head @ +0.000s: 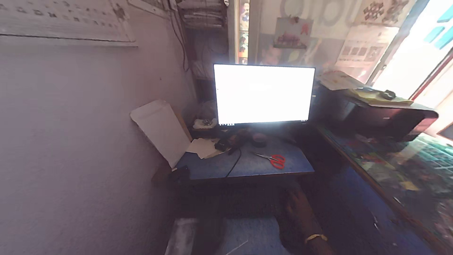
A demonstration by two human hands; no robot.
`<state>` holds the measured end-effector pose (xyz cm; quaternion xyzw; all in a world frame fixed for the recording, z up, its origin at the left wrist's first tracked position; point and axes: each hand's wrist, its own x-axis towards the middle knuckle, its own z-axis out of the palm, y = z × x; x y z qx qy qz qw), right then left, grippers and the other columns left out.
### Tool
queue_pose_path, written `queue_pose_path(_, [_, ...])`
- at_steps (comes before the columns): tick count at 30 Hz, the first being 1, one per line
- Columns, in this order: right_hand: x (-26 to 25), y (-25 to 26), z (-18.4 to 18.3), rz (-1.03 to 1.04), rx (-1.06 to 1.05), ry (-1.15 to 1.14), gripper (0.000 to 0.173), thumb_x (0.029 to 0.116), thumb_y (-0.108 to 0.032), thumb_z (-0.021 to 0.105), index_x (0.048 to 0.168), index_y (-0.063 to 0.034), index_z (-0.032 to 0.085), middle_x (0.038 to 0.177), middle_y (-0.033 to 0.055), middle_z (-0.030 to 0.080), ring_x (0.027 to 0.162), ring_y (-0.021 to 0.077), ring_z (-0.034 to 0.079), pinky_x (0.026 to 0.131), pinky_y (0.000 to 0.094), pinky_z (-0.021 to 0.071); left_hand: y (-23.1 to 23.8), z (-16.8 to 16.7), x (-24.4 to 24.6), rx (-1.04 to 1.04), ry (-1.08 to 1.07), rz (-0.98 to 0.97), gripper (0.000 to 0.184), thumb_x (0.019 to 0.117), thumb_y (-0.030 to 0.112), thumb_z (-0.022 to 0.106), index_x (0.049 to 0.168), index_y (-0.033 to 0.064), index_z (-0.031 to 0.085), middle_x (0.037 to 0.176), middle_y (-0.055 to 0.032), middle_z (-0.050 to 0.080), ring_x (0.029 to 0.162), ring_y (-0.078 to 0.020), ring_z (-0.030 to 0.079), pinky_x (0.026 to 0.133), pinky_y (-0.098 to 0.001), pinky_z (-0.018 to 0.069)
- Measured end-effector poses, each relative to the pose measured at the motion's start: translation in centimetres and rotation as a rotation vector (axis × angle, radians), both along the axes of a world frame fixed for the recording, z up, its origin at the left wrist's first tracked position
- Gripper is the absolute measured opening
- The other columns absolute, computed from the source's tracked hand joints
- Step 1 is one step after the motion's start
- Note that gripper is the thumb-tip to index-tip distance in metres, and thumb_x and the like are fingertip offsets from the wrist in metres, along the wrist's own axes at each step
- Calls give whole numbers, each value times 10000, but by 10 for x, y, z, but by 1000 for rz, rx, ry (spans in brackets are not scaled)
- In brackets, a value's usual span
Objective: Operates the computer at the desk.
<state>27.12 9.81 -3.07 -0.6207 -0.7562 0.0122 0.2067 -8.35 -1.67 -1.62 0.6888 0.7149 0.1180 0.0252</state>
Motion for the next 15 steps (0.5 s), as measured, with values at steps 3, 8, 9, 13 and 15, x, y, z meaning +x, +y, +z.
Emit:
queue_pose_path(3, [-1, 0, 4, -21, 22, -28, 585, 952, -320, 646, 1489, -114, 542, 1509, 186, 533, 1357, 368, 552, 1105, 530, 474, 13, 20, 45, -15, -52, -208, 460, 1041, 358, 456, 1431, 162, 600, 1583, -103, 465, 1488, -345, 387, 1213, -562, 280])
queue_pose_path(8, [-3, -6, 10, -61, -80, 40, 590, 941, -308, 665, 1447, -24, 563, 1460, 278, 538, 1348, 431, 538, 1129, 538, 443, 24, -1, 65, 13, -154, -306, 423, 1033, 335, 482, 1337, 120, 682, 1597, -92, 447, 1505, -309, 368, 1236, -521, 266])
queue_pose_path(9, [-3, -7, 7, -62, -83, 49, 587, 937, -310, 670, 1440, -23, 571, 1458, 280, 537, 1354, 431, 531, 1136, 537, 439, 29, -31, 60, 171, -150, -325, 387, 1019, 370, 520, 1251, 144, 733, 1564, -78, 495, 1481, -282, 414, 1225, -513, 311])
queue_pose_path(13, [-3, -15, 7, -70, -97, 48, 624, 940, -308, 670, 1499, -75, 517, 1479, 264, 525, 1378, 429, 508, 1145, 551, 427, 30, -59, 55, 305, -162, -357, 371, 1022, 420, 535, 1225, 190, 744, 1578, -53, 478, 1494, -247, 395, 1228, -511, 310])
queue_pose_path(15, [-1, -13, 9, -65, -78, 57, 636, 927, -294, 683, 1505, -89, 515, 1496, 249, 517, 1389, 426, 499, 1149, 548, 425, 32, -58, 56, 326, -165, -354, 363, 1027, 418, 531, 1227, 197, 738, 1574, -57, 483, 1491, -250, 400, 1223, -516, 318])
